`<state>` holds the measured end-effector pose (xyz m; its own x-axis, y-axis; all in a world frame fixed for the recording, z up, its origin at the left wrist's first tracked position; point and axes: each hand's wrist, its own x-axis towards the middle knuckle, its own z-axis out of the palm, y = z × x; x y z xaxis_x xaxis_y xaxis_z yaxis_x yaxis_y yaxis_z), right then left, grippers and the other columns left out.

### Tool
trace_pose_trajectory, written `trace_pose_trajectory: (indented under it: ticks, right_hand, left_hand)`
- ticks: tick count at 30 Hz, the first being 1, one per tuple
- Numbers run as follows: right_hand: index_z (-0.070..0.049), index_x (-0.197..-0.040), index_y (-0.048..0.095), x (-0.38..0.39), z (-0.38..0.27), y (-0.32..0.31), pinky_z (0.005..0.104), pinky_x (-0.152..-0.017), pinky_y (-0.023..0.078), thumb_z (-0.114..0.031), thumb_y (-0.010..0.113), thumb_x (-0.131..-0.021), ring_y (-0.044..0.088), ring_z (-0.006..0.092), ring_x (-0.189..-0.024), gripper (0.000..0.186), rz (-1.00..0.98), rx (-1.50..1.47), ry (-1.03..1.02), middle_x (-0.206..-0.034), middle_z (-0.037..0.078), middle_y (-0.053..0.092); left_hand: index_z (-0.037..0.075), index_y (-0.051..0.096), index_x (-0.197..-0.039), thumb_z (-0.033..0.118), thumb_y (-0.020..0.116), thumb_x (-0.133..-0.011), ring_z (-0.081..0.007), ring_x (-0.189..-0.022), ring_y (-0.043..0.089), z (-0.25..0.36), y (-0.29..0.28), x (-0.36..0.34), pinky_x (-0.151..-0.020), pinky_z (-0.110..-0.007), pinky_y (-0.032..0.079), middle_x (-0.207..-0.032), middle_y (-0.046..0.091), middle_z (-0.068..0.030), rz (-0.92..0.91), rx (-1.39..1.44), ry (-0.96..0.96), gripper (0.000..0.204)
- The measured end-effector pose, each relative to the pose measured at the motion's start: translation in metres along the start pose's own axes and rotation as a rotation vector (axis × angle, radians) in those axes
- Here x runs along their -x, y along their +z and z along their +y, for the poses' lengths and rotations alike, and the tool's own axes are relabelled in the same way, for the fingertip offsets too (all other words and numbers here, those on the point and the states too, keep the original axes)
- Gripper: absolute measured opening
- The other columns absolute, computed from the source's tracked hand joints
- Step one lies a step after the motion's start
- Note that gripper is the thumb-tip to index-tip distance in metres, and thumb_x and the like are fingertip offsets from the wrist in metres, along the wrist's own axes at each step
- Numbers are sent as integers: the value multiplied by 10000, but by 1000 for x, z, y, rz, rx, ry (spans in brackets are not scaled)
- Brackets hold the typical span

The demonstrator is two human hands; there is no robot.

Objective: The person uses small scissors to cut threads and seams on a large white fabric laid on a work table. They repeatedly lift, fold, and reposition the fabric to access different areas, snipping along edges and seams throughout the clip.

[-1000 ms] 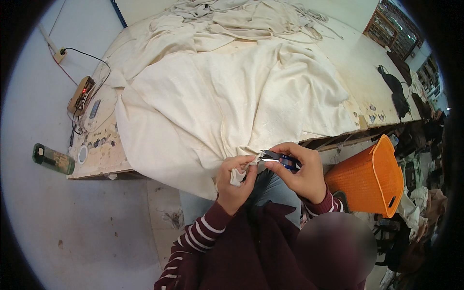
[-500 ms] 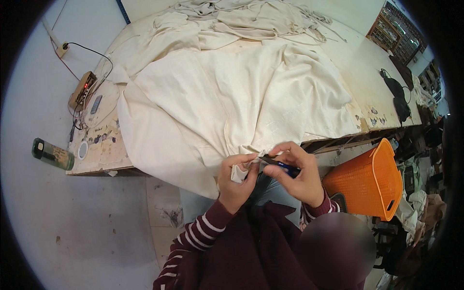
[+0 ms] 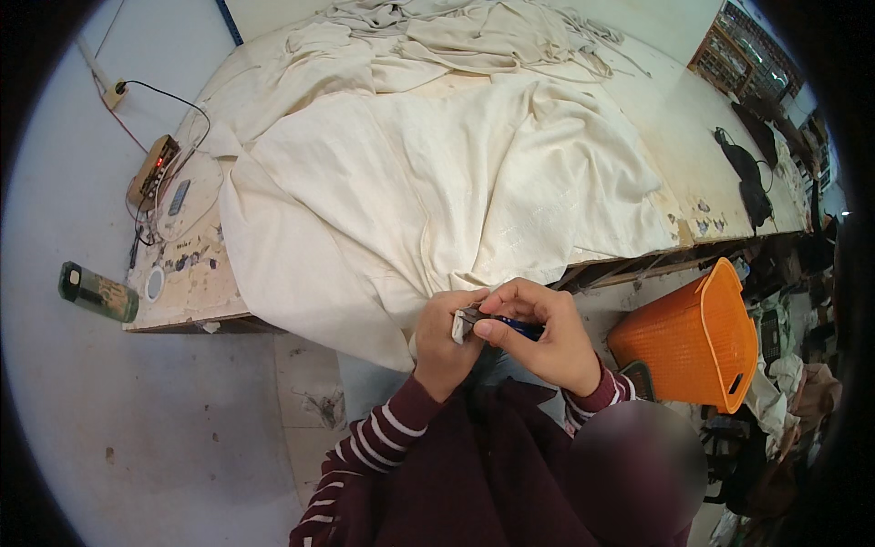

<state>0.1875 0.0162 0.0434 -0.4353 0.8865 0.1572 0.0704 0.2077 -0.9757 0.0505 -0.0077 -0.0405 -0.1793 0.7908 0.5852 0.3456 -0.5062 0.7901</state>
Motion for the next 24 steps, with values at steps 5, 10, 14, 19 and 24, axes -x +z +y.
trace_pose_trajectory:
  ticks: [5, 10, 14, 19, 24]
  right_hand:
    - [15, -925, 629, -2, -14, -9, 238, -712, 499, -105, 729, -827, 648, 111, -770, 184, -50, 311, 7, -815, 79, 690]
    - [10, -902, 633, -2, -13, -18, 227, -655, 483, -64, 720, -823, 617, 89, -689, 139, 107, 323, -16, -749, 40, 669]
    - [-13, -935, 622, -9, 7, -57, 189, -608, 431, -81, 694, -854, 559, 44, -654, 128, 413, -17, -59, -744, -6, 635]
    - [-26, -1023, 638, -14, 59, -104, 158, -587, 377, -100, 710, -842, 497, 10, -656, 208, 594, 198, -90, -832, -28, 594]
    - [-7, -1011, 676, -23, 98, -98, 227, -655, 465, -114, 725, -828, 587, 85, -801, 217, 538, 311, -104, -885, 32, 653]
  left_hand:
    - [52, 568, -1000, 29, 718, -753, -290, -822, 603, 1, -1, -4, -716, -355, 473, -931, 627, -95, 5, -53, 94, 290]
    - [53, 501, -885, -23, 691, -772, -262, -831, 611, 2, 1, -1, -732, -345, 483, -950, 636, -97, 29, -9, 21, 234]
    - [69, 406, -892, -85, 610, -812, -233, -884, 632, -4, -26, -10, -792, -342, 492, -931, 635, -108, 163, 205, -20, 268]
    - [80, 332, -878, -136, 485, -831, -251, -996, 596, -44, -101, -28, -952, -386, 422, -867, 595, -93, 299, 53, 24, 269]
    - [86, 329, -888, -119, 481, -851, -246, -1040, 564, -77, -122, -22, -1007, -380, 369, -864, 579, -81, 265, 15, -123, 258]
